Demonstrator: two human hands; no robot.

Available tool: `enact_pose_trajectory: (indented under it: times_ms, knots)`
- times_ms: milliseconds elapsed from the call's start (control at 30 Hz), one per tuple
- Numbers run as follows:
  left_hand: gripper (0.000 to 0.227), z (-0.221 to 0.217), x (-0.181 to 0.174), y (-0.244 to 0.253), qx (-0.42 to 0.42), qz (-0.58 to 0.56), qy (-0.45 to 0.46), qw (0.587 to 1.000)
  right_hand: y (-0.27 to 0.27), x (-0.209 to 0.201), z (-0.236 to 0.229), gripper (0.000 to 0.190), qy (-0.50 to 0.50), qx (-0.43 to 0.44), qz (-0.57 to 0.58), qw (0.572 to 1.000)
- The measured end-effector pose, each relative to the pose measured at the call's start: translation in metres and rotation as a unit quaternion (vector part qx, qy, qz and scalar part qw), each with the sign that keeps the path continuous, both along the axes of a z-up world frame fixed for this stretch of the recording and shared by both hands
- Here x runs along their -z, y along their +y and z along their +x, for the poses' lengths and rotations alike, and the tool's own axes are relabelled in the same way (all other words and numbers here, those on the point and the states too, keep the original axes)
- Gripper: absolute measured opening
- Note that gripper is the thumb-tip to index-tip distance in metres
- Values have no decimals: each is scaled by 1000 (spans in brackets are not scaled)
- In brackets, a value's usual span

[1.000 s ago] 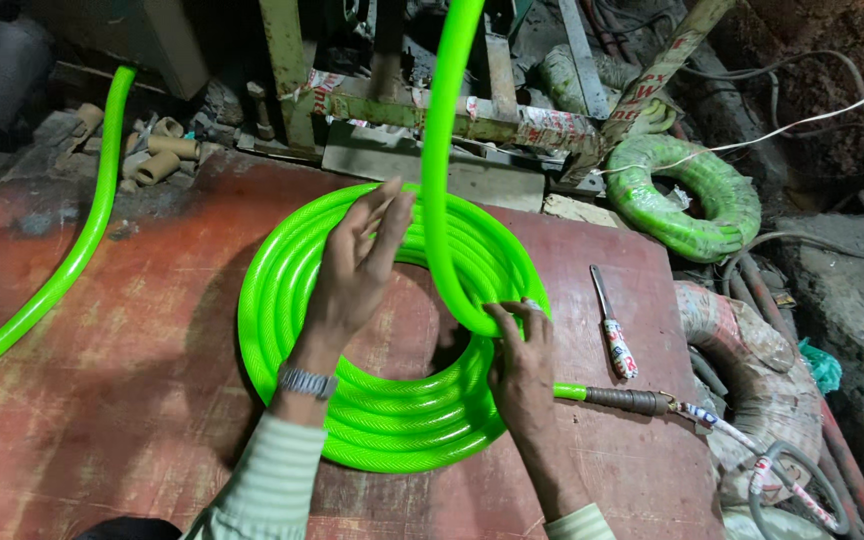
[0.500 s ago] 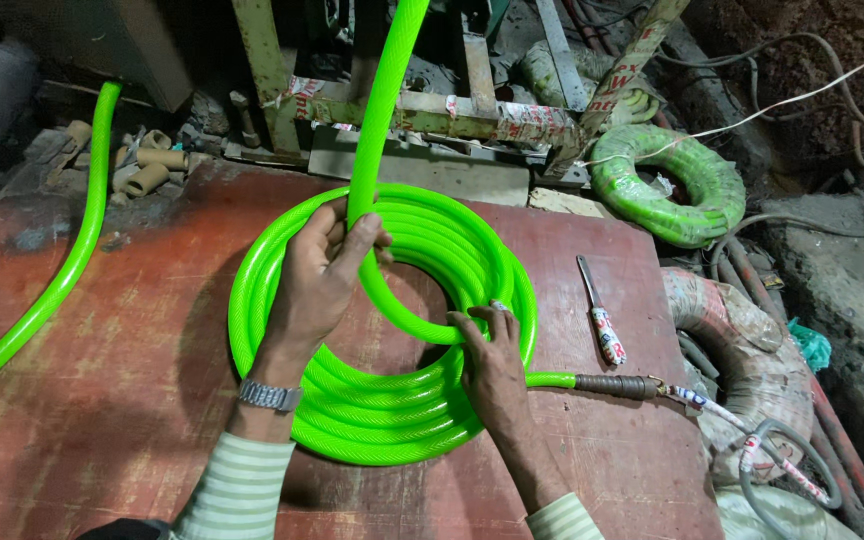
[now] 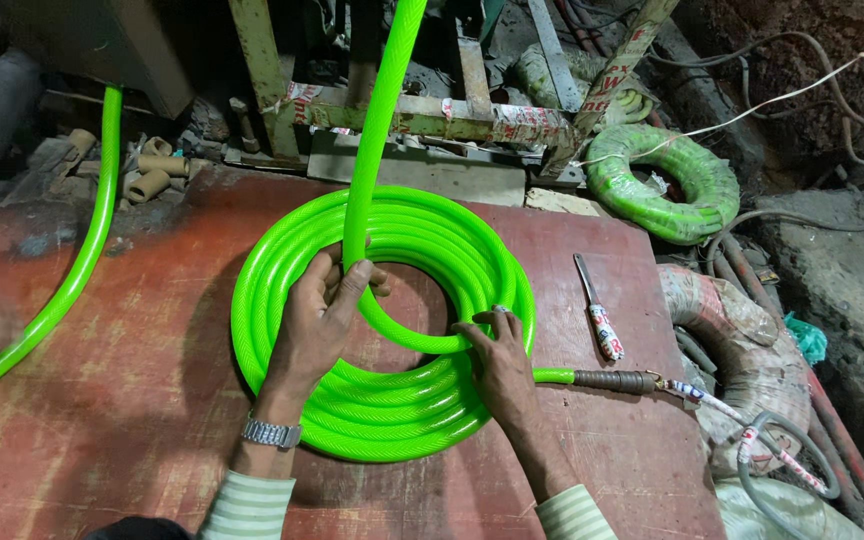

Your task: The person coils a green hose by hand onto a flat surface.

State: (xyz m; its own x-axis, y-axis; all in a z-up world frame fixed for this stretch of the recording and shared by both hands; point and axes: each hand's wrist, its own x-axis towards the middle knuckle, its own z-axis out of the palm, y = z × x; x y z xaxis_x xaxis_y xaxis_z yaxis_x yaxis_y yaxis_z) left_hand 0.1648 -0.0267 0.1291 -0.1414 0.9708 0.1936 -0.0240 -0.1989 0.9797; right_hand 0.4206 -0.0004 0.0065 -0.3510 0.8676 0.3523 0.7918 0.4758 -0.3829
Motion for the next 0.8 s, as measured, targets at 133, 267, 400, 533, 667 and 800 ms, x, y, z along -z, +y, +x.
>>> enact_pose_trajectory:
  times_ms: [133,267,400,533,667,800]
  knots:
    - [44,5,4,-4,0,-17,-1,1000,6,14,8,42,-22,14,-11,1000]
    - [36,-1,16,-11,-13,-41,19,999,7,13,13,35,-54,22,-29,998]
    - [40,0,31,-13,-16,-62,13,998,4,-1,15,39,-103,51,-54,992]
    - [41,-2,49,-9,-19,-75,-3,997,5,-13,22,44,-127,78,-121,981]
    - [46,7,39,-16,3,-106,8,994,-4,-26,25,58,-146,64,-166,973]
    - [42,6,55,-13,-1,-130,-7,991,-30,-61,-11,67,-96,-29,-175,979]
